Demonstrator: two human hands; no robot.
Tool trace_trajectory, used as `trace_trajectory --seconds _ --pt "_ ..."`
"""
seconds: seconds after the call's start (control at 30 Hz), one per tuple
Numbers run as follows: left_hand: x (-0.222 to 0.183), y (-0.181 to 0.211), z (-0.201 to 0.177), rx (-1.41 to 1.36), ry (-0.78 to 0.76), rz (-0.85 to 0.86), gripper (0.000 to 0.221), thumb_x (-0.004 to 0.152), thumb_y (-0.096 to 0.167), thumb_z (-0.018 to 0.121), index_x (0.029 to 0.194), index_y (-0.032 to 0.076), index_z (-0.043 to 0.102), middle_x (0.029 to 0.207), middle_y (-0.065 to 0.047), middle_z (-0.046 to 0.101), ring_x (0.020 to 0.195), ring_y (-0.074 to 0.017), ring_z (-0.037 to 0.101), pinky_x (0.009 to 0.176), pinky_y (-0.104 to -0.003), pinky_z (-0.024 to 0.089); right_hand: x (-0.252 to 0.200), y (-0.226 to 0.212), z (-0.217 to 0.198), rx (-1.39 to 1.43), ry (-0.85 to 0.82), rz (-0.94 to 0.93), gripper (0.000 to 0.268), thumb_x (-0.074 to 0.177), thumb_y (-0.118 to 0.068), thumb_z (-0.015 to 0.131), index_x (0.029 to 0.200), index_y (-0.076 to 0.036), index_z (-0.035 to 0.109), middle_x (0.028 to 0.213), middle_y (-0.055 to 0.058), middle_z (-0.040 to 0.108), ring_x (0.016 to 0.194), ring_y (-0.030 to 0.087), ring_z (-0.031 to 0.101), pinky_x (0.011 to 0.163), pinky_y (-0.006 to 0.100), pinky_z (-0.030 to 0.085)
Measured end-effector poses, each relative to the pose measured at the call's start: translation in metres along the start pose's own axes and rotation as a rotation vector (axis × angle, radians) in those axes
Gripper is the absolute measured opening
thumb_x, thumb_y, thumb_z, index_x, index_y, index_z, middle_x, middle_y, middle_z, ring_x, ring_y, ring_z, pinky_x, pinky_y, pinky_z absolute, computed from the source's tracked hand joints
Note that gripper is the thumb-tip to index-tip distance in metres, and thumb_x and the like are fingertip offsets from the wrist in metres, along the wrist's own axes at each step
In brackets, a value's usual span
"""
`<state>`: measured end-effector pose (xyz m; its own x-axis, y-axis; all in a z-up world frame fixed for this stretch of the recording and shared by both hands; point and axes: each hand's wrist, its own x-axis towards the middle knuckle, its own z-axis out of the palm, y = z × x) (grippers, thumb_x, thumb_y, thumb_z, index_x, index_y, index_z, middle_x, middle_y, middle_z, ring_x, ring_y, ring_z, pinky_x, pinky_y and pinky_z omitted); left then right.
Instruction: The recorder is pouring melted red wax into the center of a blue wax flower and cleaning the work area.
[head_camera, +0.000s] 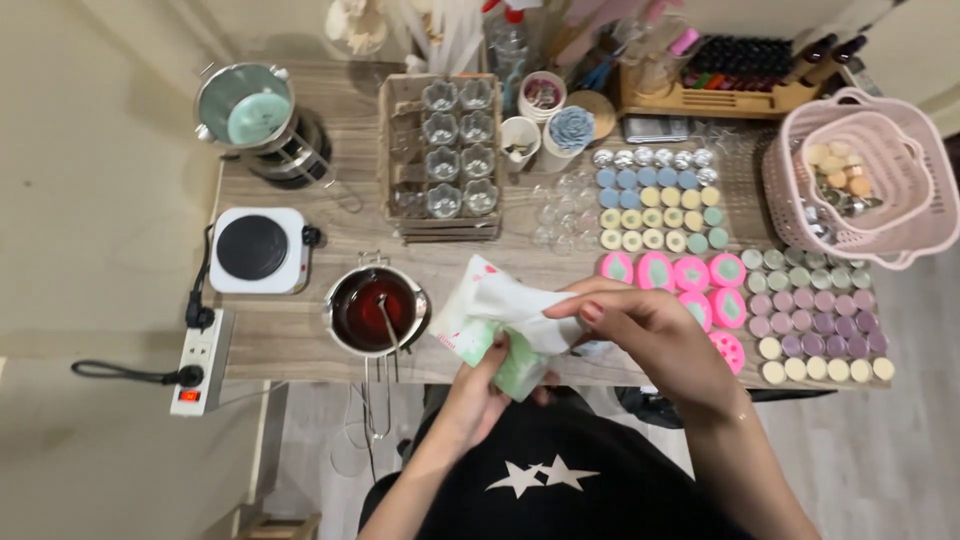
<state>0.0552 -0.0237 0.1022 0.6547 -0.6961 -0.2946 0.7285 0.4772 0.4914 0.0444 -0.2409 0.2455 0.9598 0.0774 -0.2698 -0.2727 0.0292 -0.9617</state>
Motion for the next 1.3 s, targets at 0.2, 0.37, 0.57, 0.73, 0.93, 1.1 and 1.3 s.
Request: trace_trajectory --seconds 0.2,0.37,0.57,0.73,0.93,1.1,1.3 --pt "0.032 0.017 0.039 0.542 0.052 -0.109 0.046 0.105 0.039 0.05 0.119 -0.004 0.061 0.086 -0.017 0.073 0.065 -0.0232 0.073 0.048 -0.032 0.056 -0.035 0.026 -0.051 0.316 0.409 -0.221 0.043 0.109 -0.026 0.044 0.121 0.008 0.068 0.126 0.016 0.068 0.117 0.02 0.063 0.106 0.034 0.048" --pt "0.089 0.002 0.056 0.643 0.047 -0.14 0.048 0.104 0.041 0.052 0.113 -0.006 0.061 0.075 -0.014 0.072 0.057 -0.0219 0.071 0.044 -0.032 0.054 -0.065 0.02 -0.093 0.398 0.644 -0.503 0.039 0.114 -0.03 0.046 0.131 0.0 0.064 0.15 0.018 0.056 0.141 0.028 0.053 0.123 0.047 0.041" --pt "0.194 -0.045 0.047 0.502 0.164 -0.247 0.039 0.104 0.035 0.051 0.12 0.001 0.064 0.081 -0.009 0.073 0.058 -0.0158 0.069 0.047 -0.029 0.052 -0.127 0.04 -0.171 0.396 0.774 -0.812 0.038 0.121 -0.032 0.05 0.141 -0.001 0.059 0.158 0.019 0.045 0.149 0.033 0.045 0.128 0.052 0.032" --pt "0.366 -0.113 -0.003 0.274 0.013 -0.287 0.045 0.107 0.043 0.054 0.125 0.002 0.061 0.082 -0.011 0.07 0.052 -0.013 0.054 0.042 -0.026 0.044 -0.137 0.049 -0.188 0.146 0.978 -0.743 0.041 0.117 -0.031 0.055 0.141 0.001 0.058 0.154 0.022 0.047 0.144 0.036 0.046 0.129 0.058 0.039" --pt "0.484 -0.082 0.047 -0.149 0.201 -0.164 0.05 0.096 0.025 0.044 0.139 -0.001 0.042 0.104 -0.022 0.069 0.085 -0.0284 0.074 0.068 -0.037 0.064 -0.169 0.139 -0.237 -0.152 1.197 -0.51 0.048 0.111 -0.031 0.055 0.14 0.007 0.052 0.153 0.029 0.048 0.144 0.046 0.049 0.119 0.061 0.04" --pt "0.551 -0.078 0.027 -0.272 0.604 0.079 0.038 0.097 0.024 0.049 0.133 0.014 0.045 0.106 -0.01 0.065 0.08 -0.0232 0.068 0.056 -0.031 0.05 -0.193 0.204 -0.277 0.52 1.157 -0.647 0.04 0.117 -0.045 0.046 0.136 -0.011 0.055 0.16 0.014 0.037 0.152 0.042 0.037 0.127 0.067 0.026" --pt "0.604 -0.095 -0.065 -0.111 0.794 0.209 0.039 0.098 0.033 0.056 0.131 0.013 0.055 0.115 -0.014 0.065 0.076 -0.0179 0.062 0.062 -0.029 0.051 -0.189 0.185 -0.243 0.476 1.08 -0.55 0.056 0.114 -0.048 0.05 0.146 -0.003 0.048 0.159 0.017 0.038 0.147 0.039 0.039 0.133 0.063 0.028"
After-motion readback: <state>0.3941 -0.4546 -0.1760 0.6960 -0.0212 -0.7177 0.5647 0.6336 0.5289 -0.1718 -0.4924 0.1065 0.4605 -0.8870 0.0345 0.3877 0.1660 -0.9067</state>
